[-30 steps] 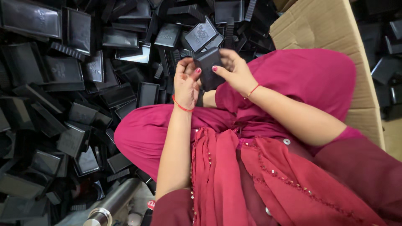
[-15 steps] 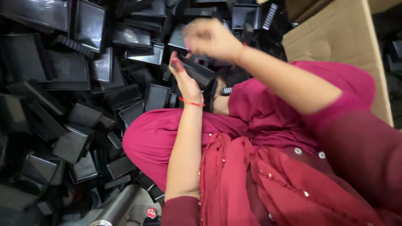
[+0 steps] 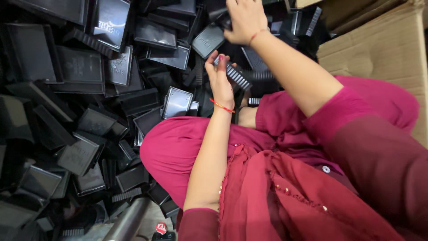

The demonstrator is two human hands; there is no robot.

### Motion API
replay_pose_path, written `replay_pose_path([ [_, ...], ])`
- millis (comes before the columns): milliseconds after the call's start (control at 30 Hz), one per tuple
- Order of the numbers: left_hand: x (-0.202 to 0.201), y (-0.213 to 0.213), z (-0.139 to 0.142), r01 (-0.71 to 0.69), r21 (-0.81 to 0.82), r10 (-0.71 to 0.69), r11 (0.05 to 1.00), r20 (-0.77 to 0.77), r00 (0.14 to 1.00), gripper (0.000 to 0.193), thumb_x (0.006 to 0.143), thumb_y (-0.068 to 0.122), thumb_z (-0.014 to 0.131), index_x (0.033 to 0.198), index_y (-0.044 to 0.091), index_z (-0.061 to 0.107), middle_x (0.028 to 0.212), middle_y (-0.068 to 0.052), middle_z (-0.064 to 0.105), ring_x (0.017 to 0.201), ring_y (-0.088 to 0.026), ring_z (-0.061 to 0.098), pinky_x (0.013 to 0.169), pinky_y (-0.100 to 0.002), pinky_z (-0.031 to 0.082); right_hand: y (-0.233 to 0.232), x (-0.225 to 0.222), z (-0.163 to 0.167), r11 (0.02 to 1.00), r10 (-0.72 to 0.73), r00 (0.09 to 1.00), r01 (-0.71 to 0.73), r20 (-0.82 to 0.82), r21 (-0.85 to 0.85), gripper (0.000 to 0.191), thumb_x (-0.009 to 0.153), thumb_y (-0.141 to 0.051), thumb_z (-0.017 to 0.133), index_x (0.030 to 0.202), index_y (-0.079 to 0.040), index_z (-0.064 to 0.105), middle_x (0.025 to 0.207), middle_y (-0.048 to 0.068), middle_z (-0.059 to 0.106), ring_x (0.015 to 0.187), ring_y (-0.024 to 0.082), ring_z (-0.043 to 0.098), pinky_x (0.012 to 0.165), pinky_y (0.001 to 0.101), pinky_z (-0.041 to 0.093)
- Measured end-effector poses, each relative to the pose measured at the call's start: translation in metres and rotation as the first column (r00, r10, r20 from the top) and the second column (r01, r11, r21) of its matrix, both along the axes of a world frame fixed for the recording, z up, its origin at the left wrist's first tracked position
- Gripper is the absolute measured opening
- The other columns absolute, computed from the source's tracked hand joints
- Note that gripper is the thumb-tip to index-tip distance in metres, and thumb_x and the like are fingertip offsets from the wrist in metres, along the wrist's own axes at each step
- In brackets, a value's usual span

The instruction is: The person sits on the floor next to a large pile of black plastic boxes and handles them one at a time, picking a box from the pile, opening and closing its lid, and placing it back on the pile.

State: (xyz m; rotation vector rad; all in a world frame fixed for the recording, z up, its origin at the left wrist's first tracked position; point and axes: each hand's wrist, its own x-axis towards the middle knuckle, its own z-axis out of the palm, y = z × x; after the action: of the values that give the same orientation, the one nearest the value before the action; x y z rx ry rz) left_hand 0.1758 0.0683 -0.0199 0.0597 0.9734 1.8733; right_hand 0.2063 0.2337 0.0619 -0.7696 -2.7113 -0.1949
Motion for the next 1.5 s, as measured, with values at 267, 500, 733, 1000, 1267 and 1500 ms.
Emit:
replay_pose_path([
  [267, -0.003, 0.005, -0.004, 0.036, 0.0, -0.036, 0.999, 0.14, 0.989, 0.061, 0.094, 0.028, 0.076, 0.141, 0.011, 0.043, 0.114, -0.009, 0.063, 0.1, -0.019, 0.064, 0.086, -0.037, 0.056, -0.001, 0.04, 0.004, 0.98, 0.125, 0.991, -0.13, -0.044, -0.151, 0.024, 0.097, -0.011, 0.073, 0.115, -0.006, 0.059, 0.099, 0.013, 0.067, 0.088, 0.035, 0.069, 0.072, 0.0455, 0.053],
  [500, -0.013, -0.007, 0.02, 0.18, 0.297, -0.288, 0.938, 0.375, 0.881, 0.058, 0.096, 0.036, 0.073, 0.143, 0.015, 0.044, 0.127, -0.015, 0.064, 0.112, -0.029, 0.066, 0.087, -0.049, 0.06, -0.088, 0.113, 0.079, 0.83, 0.141, 0.931, -0.297, -0.337, -0.471, 0.037, 0.094, 0.007, 0.058, 0.129, -0.006, 0.062, 0.104, 0.019, 0.069, 0.085, 0.039, 0.071, 0.076, 0.0421, 0.056],
  [733, 0.0, -0.03, 0.037, 0.377, 0.398, -0.465, 0.836, 0.151, 0.872, 0.074, 0.096, 0.027, 0.078, 0.155, 0.01, 0.038, 0.142, -0.015, 0.059, 0.121, -0.029, 0.065, 0.101, -0.045, 0.058, -0.143, 0.148, 0.101, 0.605, 0.109, 0.9, -0.397, -0.422, -0.691, 0.058, 0.09, -0.009, 0.065, 0.144, -0.003, 0.046, 0.159, 0.022, 0.041, 0.149, 0.038, 0.043, 0.121, 0.0428, 0.038],
  [1000, -0.002, -0.051, 0.057, 0.442, 0.411, -0.504, 0.797, 0.052, 0.862, 0.084, 0.088, 0.013, 0.086, 0.157, 0.004, 0.039, 0.141, -0.009, 0.057, 0.124, -0.022, 0.063, 0.102, -0.036, 0.057, -0.162, 0.151, 0.056, 0.304, -0.32, 0.784, -0.446, -0.532, -0.842, 0.058, 0.103, -0.008, 0.053, 0.16, -0.008, 0.041, 0.161, 0.017, 0.044, 0.153, 0.033, 0.041, 0.125, 0.0404, 0.034],
  [1267, 0.003, -0.049, 0.056, 0.432, 0.386, -0.457, 0.815, -0.031, 0.889, 0.088, 0.08, 0.008, 0.093, 0.154, 0.003, 0.045, 0.141, -0.009, 0.058, 0.128, -0.021, 0.063, 0.109, -0.033, 0.055, -0.176, 0.147, 0.051, 0.708, -0.137, 0.843, -0.284, -0.52, -0.647, 0.051, 0.105, -0.01, 0.053, 0.156, -0.007, 0.049, 0.167, 0.017, 0.037, 0.153, 0.036, 0.041, 0.128, 0.0429, 0.029],
  [1500, 0.001, -0.052, 0.054, 0.382, 0.314, -0.386, 0.869, -0.05, 0.921, 0.087, 0.077, 0.0, 0.093, 0.151, 0.0, 0.047, 0.133, -0.01, 0.064, 0.119, -0.02, 0.067, 0.105, -0.034, 0.057, -0.166, 0.144, 0.045, 0.652, -0.103, 0.834, -0.354, -0.541, -0.67, 0.049, 0.106, -0.01, 0.052, 0.155, -0.004, 0.048, 0.164, 0.018, 0.045, 0.15, 0.034, 0.047, 0.127, 0.043, 0.032],
])
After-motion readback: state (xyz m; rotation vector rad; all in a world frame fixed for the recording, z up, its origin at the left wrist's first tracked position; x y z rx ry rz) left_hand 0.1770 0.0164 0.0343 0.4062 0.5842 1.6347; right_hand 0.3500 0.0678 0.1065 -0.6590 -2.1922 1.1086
